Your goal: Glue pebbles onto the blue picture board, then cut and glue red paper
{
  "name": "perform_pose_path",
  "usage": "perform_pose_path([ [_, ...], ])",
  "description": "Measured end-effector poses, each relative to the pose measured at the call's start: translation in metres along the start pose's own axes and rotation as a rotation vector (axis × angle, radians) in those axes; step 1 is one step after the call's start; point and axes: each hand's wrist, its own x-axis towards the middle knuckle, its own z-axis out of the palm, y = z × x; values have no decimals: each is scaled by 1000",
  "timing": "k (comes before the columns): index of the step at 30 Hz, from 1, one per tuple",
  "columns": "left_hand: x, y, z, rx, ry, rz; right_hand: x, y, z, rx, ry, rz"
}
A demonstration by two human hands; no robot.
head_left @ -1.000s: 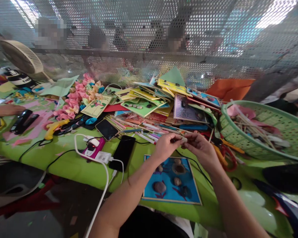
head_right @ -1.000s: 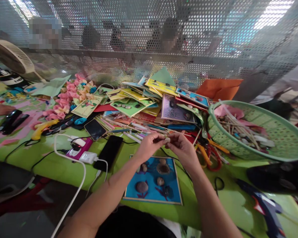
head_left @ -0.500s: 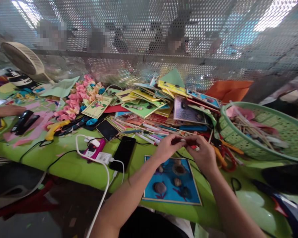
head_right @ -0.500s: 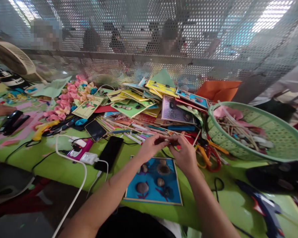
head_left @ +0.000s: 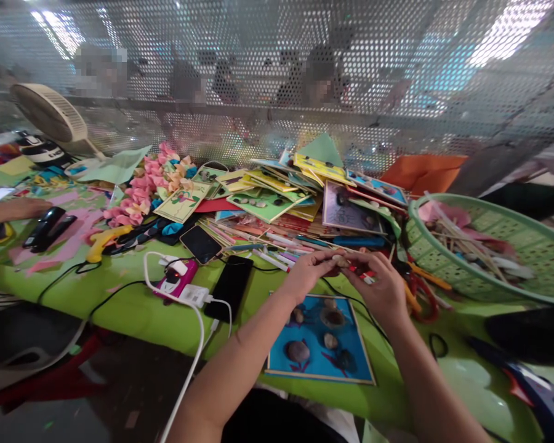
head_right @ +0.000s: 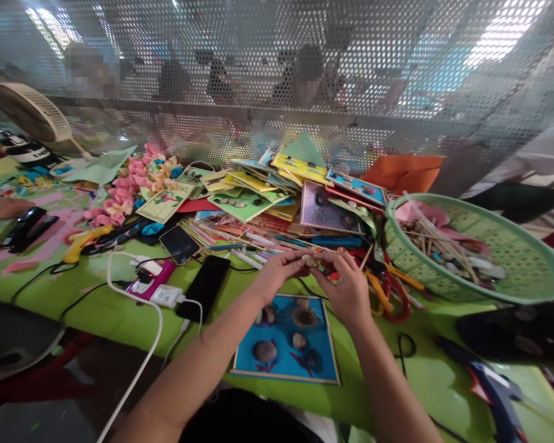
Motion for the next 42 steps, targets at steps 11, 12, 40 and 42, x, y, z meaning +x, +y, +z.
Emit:
perform_pose_path([
  [11, 10, -8, -8, 130, 4, 84, 0, -2, -5, -158, -44, -4],
  [12, 9, -5, -7, 179, 8, 96, 0, -4, -7, -171, -42, 11],
  [40, 7, 9, -5, 220, 113, 95, -146, -87, -16, -460, -242, 40],
  [42, 7, 9, -5, 228, 108, 97, -147, -86, -16, -464, -237, 39],
])
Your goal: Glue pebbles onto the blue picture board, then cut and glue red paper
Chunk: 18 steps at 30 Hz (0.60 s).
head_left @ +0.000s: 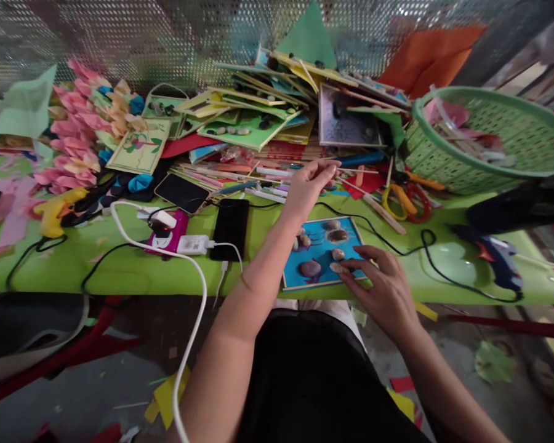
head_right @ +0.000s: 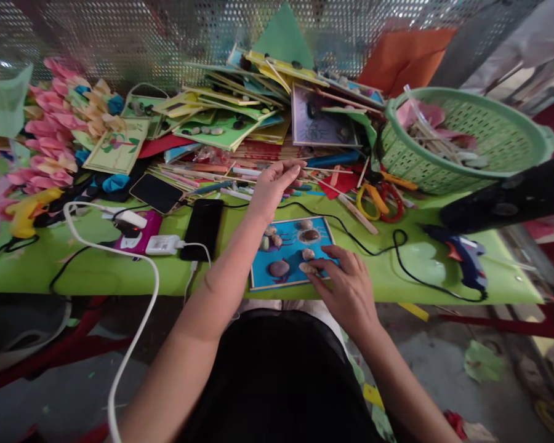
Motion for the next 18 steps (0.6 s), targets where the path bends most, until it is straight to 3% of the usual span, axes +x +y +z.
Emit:
perform_pose_path([
  [12, -1, 3, 0, 31, 12, 15, 2, 2, -2, 64, 8, 60],
  [18, -5, 9, 3, 131, -56, 196, -3, 19, -30, 82, 121, 146],
])
